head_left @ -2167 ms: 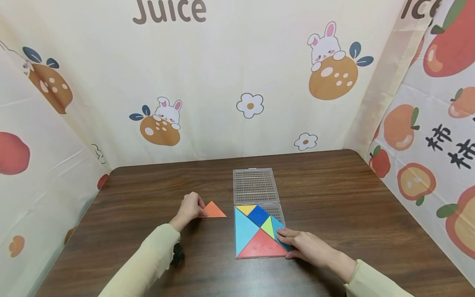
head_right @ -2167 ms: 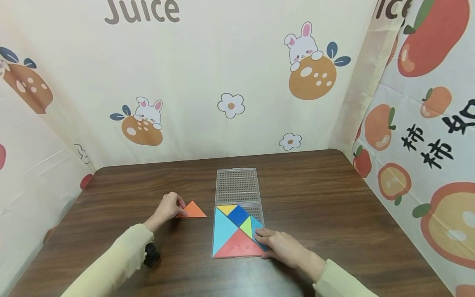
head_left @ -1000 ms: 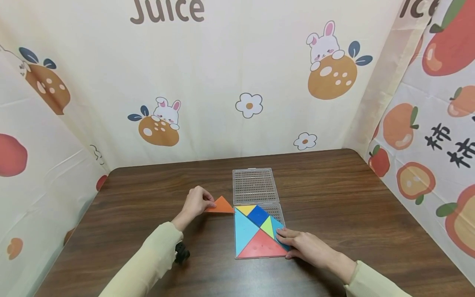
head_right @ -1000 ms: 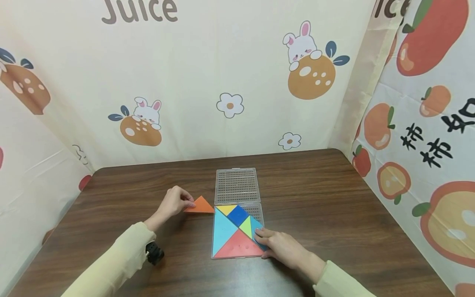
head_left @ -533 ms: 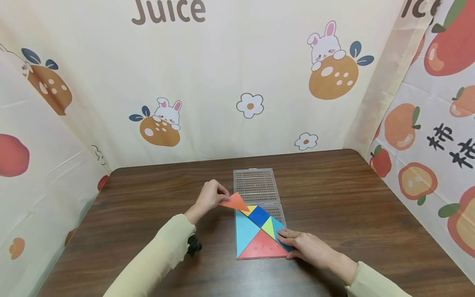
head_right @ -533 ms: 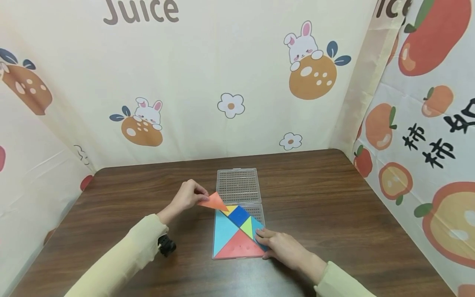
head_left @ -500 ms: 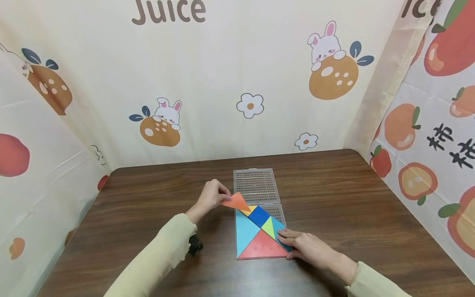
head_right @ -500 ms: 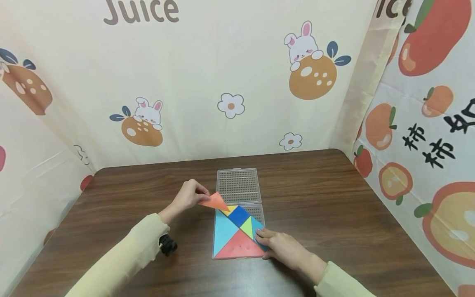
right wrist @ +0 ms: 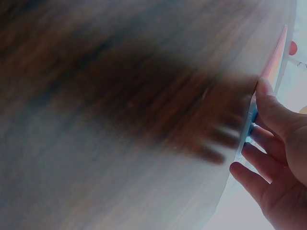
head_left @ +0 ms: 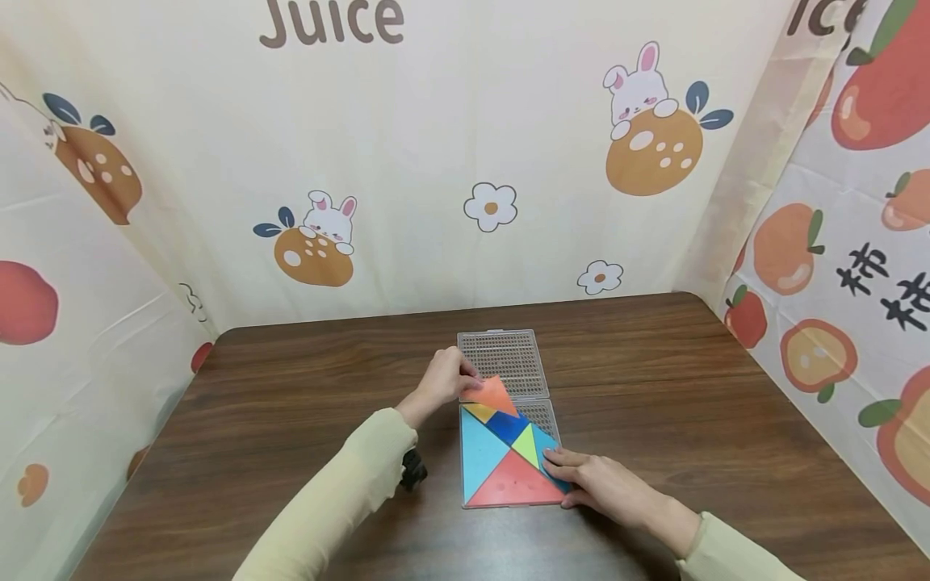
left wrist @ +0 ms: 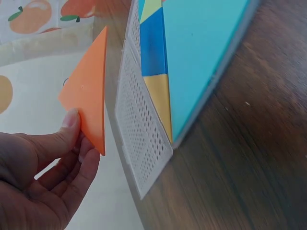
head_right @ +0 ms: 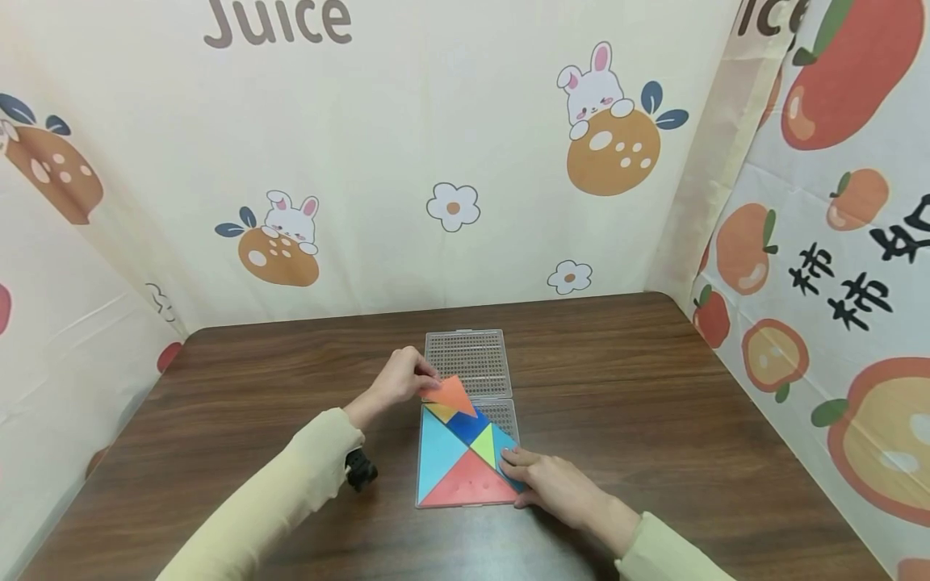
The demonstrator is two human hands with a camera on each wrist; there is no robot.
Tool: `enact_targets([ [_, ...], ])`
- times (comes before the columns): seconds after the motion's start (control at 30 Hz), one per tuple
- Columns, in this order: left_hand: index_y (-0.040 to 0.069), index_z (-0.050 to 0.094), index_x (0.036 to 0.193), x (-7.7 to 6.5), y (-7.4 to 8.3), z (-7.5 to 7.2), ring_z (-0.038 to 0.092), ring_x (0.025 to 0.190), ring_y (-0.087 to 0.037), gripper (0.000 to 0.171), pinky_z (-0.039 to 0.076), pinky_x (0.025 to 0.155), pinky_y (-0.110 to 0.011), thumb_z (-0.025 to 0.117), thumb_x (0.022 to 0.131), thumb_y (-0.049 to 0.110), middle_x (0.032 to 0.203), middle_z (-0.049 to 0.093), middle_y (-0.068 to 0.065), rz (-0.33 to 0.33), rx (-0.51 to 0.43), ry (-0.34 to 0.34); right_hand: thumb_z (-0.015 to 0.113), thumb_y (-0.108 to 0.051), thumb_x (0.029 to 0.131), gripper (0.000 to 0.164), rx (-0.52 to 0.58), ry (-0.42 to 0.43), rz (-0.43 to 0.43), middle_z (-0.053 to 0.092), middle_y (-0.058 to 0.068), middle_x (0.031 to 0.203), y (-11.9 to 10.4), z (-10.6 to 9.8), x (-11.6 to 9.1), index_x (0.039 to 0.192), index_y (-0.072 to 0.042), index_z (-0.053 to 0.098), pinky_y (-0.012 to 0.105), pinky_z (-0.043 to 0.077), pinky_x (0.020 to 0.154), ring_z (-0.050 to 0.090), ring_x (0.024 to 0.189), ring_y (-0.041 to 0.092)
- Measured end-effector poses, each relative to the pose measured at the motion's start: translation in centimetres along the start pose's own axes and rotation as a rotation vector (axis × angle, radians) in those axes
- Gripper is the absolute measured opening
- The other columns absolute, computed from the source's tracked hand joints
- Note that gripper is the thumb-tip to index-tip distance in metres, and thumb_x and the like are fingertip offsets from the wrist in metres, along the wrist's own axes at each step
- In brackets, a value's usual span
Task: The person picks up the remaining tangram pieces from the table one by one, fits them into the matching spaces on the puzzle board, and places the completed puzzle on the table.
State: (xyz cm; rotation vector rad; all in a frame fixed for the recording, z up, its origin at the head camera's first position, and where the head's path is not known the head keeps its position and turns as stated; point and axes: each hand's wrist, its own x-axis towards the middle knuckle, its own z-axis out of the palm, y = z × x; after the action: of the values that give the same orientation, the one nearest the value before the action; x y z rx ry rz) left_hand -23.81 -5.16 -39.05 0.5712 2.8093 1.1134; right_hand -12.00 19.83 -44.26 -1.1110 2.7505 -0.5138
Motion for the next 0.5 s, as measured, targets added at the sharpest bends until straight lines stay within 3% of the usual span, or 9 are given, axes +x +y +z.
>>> enact_targets([
  [0.2,-0.001,0.071,0.076,0.9,0.6,1.1,0.053,0.063,-0.011,0.007,0.044,0.052,-0.019,0.072,0.072,0.004,0.073,0.066,-0.008,-0.014,0.016,-0.024,0.064,-0.025,0.08,0.047,0.003,-0.004,0.001,0.05,0.011,0.125,0.0,0.0,0.0,0.121,-0.003,0.054,0.037,0.045,0.082,0.046,0.114,0.026],
  [0.5,0.002,0.072,0.074,1.9,1.4,2.4,0.049,0.062,-0.008,0.005,0.041,0.052,-0.018,0.071,0.073,0.007,0.068,0.065,-0.003,0.025,0.06,-0.061,0.065,-0.025,0.079,0.047,-0.003,0.0,-0.01,0.051,0.011,0.124,0.0,0.0,0.1,0.119,-0.003,0.056,0.036,0.045,0.082,0.048,0.113,0.025],
])
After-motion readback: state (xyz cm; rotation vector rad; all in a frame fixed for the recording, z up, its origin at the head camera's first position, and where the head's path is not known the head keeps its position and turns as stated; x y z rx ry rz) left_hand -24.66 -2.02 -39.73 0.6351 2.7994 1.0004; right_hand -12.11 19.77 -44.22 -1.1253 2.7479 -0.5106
